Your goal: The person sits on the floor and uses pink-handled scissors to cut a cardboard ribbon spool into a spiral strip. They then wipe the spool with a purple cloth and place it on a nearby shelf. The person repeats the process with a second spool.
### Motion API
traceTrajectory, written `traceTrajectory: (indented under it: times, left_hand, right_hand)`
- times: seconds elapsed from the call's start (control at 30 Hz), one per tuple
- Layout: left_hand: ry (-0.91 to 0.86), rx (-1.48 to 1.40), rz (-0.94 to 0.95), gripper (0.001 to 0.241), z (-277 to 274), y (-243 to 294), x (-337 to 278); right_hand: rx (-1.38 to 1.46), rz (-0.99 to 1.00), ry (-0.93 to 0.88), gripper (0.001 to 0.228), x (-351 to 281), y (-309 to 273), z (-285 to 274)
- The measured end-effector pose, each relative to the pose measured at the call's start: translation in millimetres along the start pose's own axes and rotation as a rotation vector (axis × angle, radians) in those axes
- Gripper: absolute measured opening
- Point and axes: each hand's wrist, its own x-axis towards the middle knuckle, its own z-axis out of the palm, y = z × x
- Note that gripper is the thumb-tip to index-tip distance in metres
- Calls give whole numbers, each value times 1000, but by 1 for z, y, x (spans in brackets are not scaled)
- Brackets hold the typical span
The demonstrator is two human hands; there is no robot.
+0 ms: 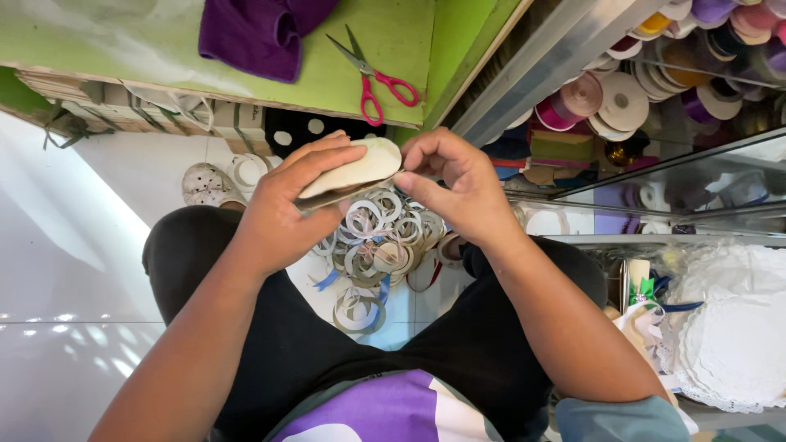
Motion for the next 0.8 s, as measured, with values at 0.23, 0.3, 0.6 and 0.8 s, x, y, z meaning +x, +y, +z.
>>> traceTrajectory:
  times: [0.23,0.3,0.6,0.8]
  left_hand:
    - [-28,-63,114,45,-2,-5,-3]
    - [-22,-75,95,44,-2,-5,-3]
    - [140,-158,167,36,10,-24,-1]
    - [205,-135,188,29,17,-23,-2]
  right_hand:
    - [123,22,8,17,1,-2,2]
    - [106,9,-1,17,2,4,2]
    - [125,-74,34,18,9,40,2]
    - [44,-125,10,17,9,27,8]
